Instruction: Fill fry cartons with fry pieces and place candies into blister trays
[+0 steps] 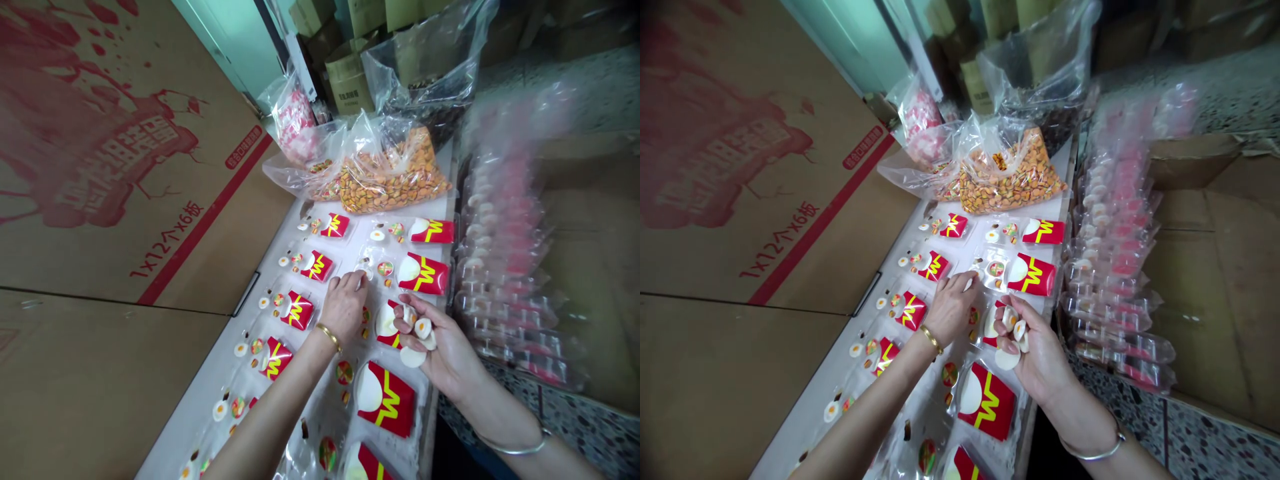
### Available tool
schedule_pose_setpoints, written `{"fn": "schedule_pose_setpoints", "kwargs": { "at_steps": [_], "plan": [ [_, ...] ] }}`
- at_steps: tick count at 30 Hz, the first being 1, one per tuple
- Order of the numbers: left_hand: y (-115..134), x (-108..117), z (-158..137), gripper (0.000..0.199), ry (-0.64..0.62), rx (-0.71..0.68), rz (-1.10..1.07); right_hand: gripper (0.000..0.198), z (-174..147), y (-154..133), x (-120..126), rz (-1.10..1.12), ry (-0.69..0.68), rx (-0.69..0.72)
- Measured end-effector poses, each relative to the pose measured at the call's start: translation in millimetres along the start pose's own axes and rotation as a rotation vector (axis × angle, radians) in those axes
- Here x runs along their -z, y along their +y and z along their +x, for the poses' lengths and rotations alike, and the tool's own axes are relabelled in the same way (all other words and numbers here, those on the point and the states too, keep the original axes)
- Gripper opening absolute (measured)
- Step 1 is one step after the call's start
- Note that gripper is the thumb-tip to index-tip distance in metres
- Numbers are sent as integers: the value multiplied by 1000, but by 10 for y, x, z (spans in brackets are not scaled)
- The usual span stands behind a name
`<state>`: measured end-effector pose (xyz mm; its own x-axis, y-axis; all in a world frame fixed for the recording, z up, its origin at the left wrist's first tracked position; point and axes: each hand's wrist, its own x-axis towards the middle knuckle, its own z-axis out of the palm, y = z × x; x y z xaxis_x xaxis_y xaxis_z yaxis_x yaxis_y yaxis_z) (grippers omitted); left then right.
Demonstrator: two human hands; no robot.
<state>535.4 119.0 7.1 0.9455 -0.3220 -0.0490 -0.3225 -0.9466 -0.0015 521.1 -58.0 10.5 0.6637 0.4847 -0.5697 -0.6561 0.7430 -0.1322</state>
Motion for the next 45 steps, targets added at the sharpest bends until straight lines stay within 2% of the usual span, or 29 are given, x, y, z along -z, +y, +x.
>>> {"fn": "schedule_pose_setpoints", "kwargs": {
  "at_steps": [6, 10, 12, 14, 18, 19, 21, 23, 26, 28, 30, 33, 35, 40, 45],
  "plan": [
    [-80, 37, 145, 33, -8, -17, -11, 13, 34, -7, 16, -1, -26, -1],
    [-70, 135, 92, 35, 62, 46, -212, 14, 47, -35, -6, -3, -32, 46],
    [33, 214, -21, 27, 133, 145, -417, 13, 44, -35, -31, 5, -38, 78],
    [215, 281, -173, 19, 127, 283, -714, 14, 35, -12, -60, 6, -40, 112],
    [653, 299, -436, 31, -3, 486, -1480, 17, -13, 99, -97, -36, -21, 169],
    [735, 288, -477, 33, 11, 524, -1610, 17, -31, 132, -100, -51, -24, 186],
    [828, 270, -534, 34, 72, 603, -1724, 17, -72, 185, -98, -84, -38, 212],
    [821, 275, -578, 34, 109, 638, -1718, 20, -113, 215, -91, -122, -43, 217],
    [632, 311, -651, 31, 158, 628, -1587, 31, -172, 216, -69, -175, -35, 246],
    [416, 325, -700, 27, 216, 616, -1412, 40, -210, 200, -43, -229, -18, 243],
    [174, 310, -732, 22, 251, 573, -1169, 41, -248, 187, -6, -299, 9, 188],
    [-127, 236, -745, 13, 218, 388, -789, 27, -303, 185, 61, -374, 25, 72],
    [-248, 165, -744, 11, 168, 222, -625, 23, -336, 192, 99, -377, 0, 12],
    [-383, -25, -777, 25, 103, -34, -421, 31, -383, 208, 141, -399, -69, -66],
    [-471, -77, -824, 27, 93, -160, -323, 35, -385, 266, 145, -545, -116, -122]
  ]
}}
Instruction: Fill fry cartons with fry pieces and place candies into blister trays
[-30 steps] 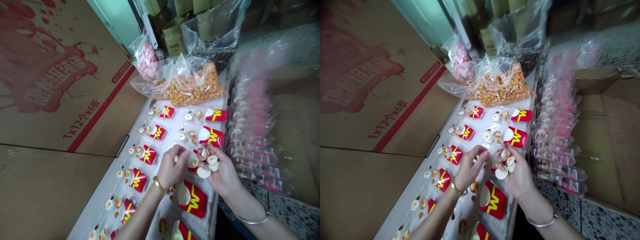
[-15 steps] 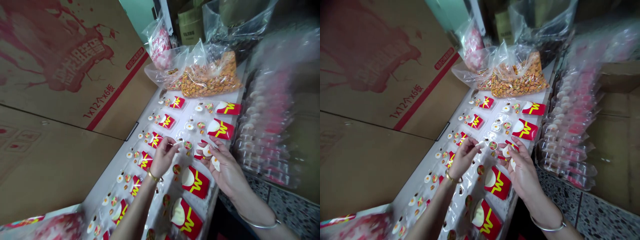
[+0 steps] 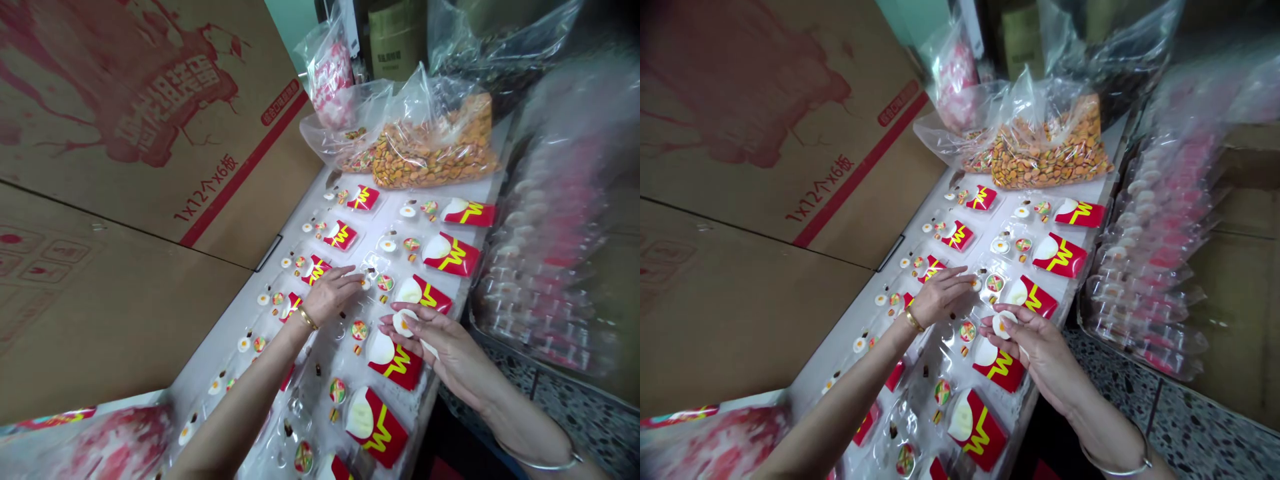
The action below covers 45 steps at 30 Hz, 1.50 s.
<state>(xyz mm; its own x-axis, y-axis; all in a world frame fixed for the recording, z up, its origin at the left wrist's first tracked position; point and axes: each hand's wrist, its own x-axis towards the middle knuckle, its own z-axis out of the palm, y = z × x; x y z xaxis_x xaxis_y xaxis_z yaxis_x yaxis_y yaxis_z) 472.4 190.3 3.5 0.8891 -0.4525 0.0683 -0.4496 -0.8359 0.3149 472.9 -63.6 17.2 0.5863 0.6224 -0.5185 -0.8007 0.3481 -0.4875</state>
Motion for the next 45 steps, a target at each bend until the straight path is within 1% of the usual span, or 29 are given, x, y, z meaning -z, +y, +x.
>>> {"fn": "schedule_pose_setpoints", "kwargs": {
  "at_steps": [2, 3, 5, 6, 7, 10, 11, 12, 14, 17, 18, 20, 22, 24, 27, 30, 32, 33, 34, 36, 38, 39, 40, 42, 43, 45],
  "plan": [
    [55, 49, -11, 29, 13, 24, -16, 34, 11, 37, -20, -48, 3, 7],
    [120, 80, -16, 30, 48, 65, -43, 33, 17, 59, -31, -76, 9, 14],
    [329, 140, -38, 29, 151, 210, -149, 32, 26, 113, -61, -139, 26, 38],
    [468, 162, -58, 29, 190, 296, -242, 31, 28, 144, -80, -171, 32, 49],
    [621, 177, -86, 29, 201, 375, -362, 31, 25, 178, -101, -199, 33, 55],
    [1046, 160, -226, 29, 134, 558, -759, 30, -24, 287, -182, -246, 6, 43],
    [1140, 138, -292, 28, 134, 617, -857, 30, -56, 322, -210, -246, -20, 29],
    [1198, 112, -367, 26, 163, 679, -924, 29, -95, 355, -237, -237, -49, 9],
    [1201, 62, -540, 25, 300, 804, -989, 27, -181, 412, -278, -207, -92, -44],
    [1026, -2, -797, 25, 546, 962, -993, 36, -297, 489, -300, -209, -110, -145],
    [958, -27, -862, 25, 604, 1000, -981, 39, -324, 515, -298, -228, -112, -158],
    [854, -97, -940, 27, 654, 1043, -935, 42, -359, 570, -288, -259, -110, -142],
    [811, -189, -949, 26, 650, 1060, -851, 40, -375, 624, -275, -255, -82, -109],
    [818, -281, -908, 20, 630, 1063, -735, 37, -385, 669, -264, -224, -51, -105],
    [861, -364, -817, 14, 548, 1041, -508, 32, -405, 719, -251, -157, -41, -124],
    [916, -341, -757, 13, 449, 1010, -186, 26, -438, 749, -241, -52, -29, -148],
    [988, -266, -763, 21, 436, 984, -42, 28, -462, 758, -238, 19, -32, -179],
    [1046, -212, -782, 26, 441, 959, -30, 29, -474, 762, -237, 50, -44, -197],
    [1123, -152, -813, 30, 442, 918, -63, 31, -486, 767, -237, 77, -60, -214],
    [1329, -29, -903, 33, 384, 790, -213, 31, -515, 789, -241, 121, -92, -244],
    [1579, 64, -1019, 28, 290, 667, -343, 30, -553, 838, -255, 144, -112, -279],
    [1701, 87, -1084, 24, 268, 643, -365, 28, -576, 873, -267, 149, -120, -299],
    [1809, 93, -1151, 19, 274, 643, -361, 26, -604, 914, -282, 150, -125, -322],
    [1948, 58, -1296, 9, 354, 671, -310, 21, -665, 1005, -318, 144, -133, -373],
    [1970, 25, -1374, 8, 411, 686, -273, 20, -696, 1048, -335, 139, -138, -398],
    [1922, -52, -1532, 9, 518, 705, -189, 22, -751, 1121, -360, 122, -146, -433]
  ]
}}
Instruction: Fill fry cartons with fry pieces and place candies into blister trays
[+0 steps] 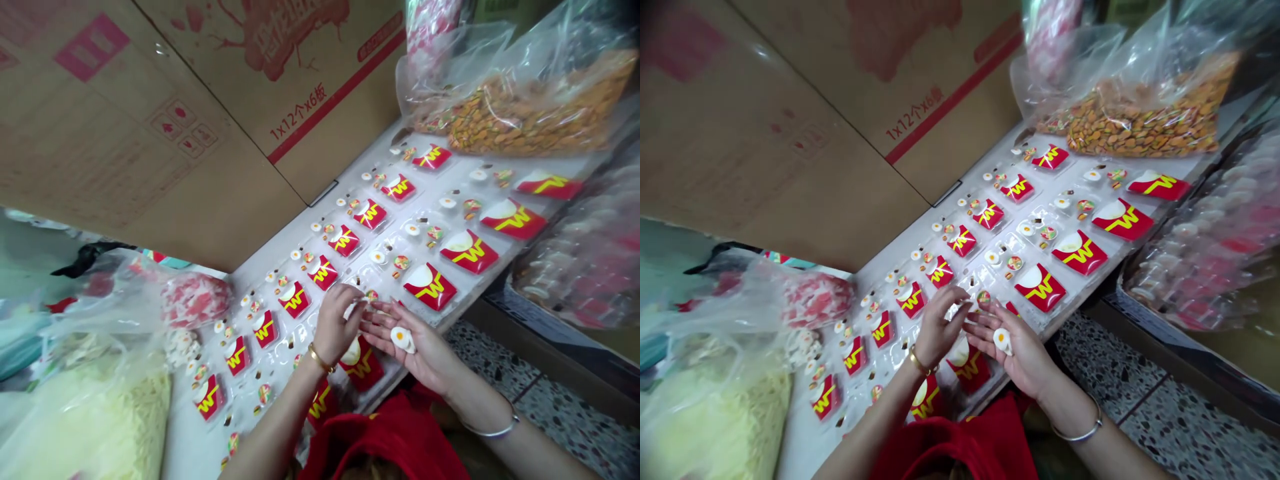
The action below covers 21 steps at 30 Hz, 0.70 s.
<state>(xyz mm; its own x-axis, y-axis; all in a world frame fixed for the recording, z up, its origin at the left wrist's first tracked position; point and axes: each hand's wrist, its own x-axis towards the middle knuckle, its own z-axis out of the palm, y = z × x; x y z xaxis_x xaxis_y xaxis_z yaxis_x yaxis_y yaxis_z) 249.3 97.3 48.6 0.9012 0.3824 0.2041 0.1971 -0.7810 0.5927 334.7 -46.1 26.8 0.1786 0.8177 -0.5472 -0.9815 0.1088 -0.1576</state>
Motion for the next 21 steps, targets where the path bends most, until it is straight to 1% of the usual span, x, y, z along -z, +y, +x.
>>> {"fn": "schedule_pose_setpoints", "kwargs": {
  "at_steps": [2, 3, 4, 6, 8, 11, 16, 19, 21],
  "plan": [
    [-211, 4, -35, 15, 92, -22, 69, 25, -13, 61, -3, -11, -9, -19],
    [-320, -1, -37, 17, 108, -43, 114, 26, -16, 80, 3, -14, -12, -19],
    [-422, -12, -34, 19, 100, -70, 166, 26, -17, 93, 13, -16, -14, -14],
    [-582, -53, -29, 21, 41, -125, 289, 25, -10, 108, 41, -17, -11, 3],
    [-664, -108, -41, 23, -34, -161, 411, 24, 4, 115, 72, -20, -4, 23],
    [-644, -171, -96, 25, -136, -168, 527, 26, 30, 125, 114, -37, 17, 31],
    [-452, -177, -167, 32, -264, -122, 698, 28, 54, 140, 162, -60, 26, 26],
    [-378, -132, -162, 36, -302, -72, 676, 30, 53, 133, 170, -77, 12, 17],
    [-313, -75, -166, 36, -275, -25, 591, 34, 42, 126, 155, -69, -3, 12]
  ]
}}
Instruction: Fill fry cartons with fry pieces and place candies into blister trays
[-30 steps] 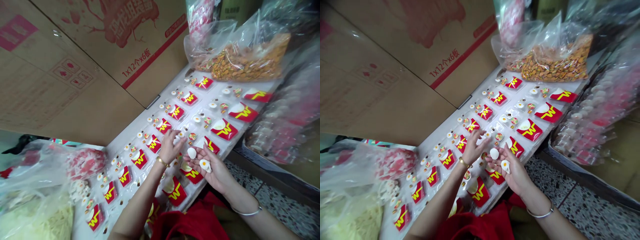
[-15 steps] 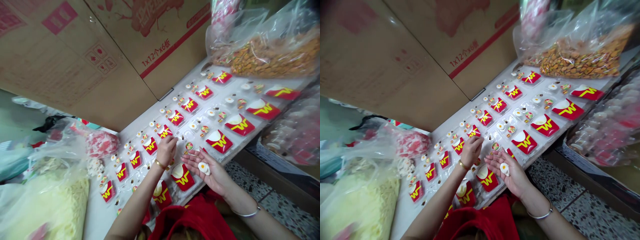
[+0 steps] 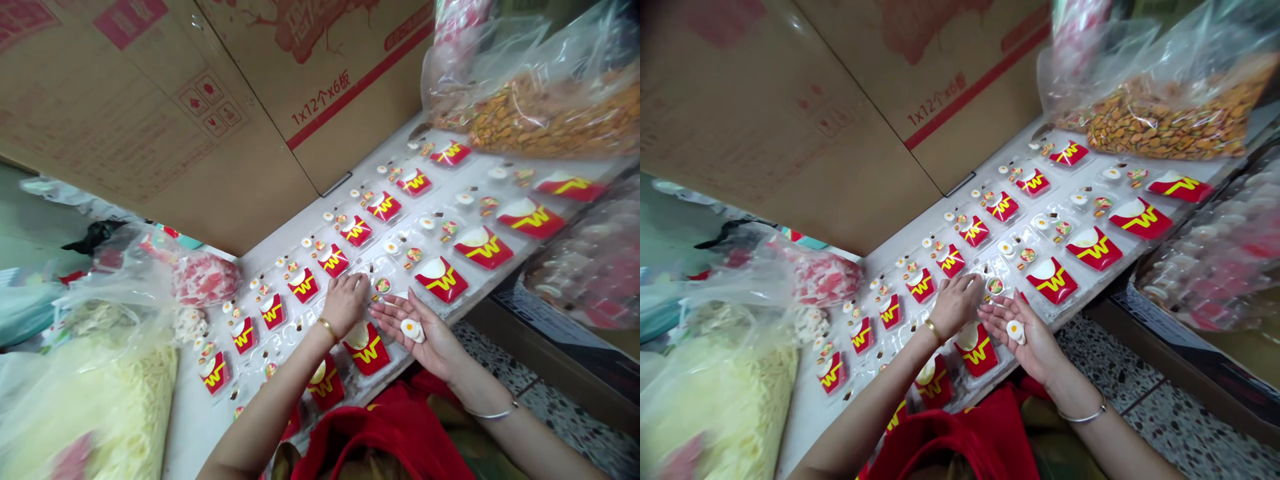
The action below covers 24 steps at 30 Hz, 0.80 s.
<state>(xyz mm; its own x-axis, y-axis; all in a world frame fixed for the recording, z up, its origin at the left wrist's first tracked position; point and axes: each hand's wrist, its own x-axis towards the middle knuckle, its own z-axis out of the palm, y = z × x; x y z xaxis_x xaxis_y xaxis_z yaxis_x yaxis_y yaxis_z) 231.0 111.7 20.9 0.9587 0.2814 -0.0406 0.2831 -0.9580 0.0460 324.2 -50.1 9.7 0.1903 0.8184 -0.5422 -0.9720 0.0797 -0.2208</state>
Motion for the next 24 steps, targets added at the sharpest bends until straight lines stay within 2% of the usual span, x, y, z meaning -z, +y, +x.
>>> {"fn": "schedule_pose_setpoints", "kwargs": {
  "at_steps": [4, 8, 11, 14, 17, 18, 20, 22, 24],
  "plan": [
    [185, 255, -144, 30, 112, 35, -300, 40, -53, 11, -102, 76, -64, 18],
    [467, 418, -368, 26, 16, -65, -566, 41, -98, 110, -237, 108, -78, -24],
    [499, 382, -535, 15, 40, 34, -698, 38, -82, 235, -272, 89, -117, -55],
    [295, 286, -691, 7, 130, 255, -821, 37, -38, 365, -252, 62, -136, -66],
    [-17, 176, -800, 14, 236, 545, -967, 37, -4, 465, -238, 17, -87, -66],
    [-112, 139, -819, 15, 257, 605, -987, 36, 2, 488, -243, 3, -76, -63],
    [-264, 75, -835, 18, 301, 653, -914, 33, 10, 521, -263, -18, -67, -61],
    [-363, 31, -832, 21, 314, 632, -754, 31, 17, 541, -287, -30, -65, -64],
    [-431, 14, -824, 24, 256, 578, -647, 29, 25, 551, -300, -37, -59, -67]
  ]
}}
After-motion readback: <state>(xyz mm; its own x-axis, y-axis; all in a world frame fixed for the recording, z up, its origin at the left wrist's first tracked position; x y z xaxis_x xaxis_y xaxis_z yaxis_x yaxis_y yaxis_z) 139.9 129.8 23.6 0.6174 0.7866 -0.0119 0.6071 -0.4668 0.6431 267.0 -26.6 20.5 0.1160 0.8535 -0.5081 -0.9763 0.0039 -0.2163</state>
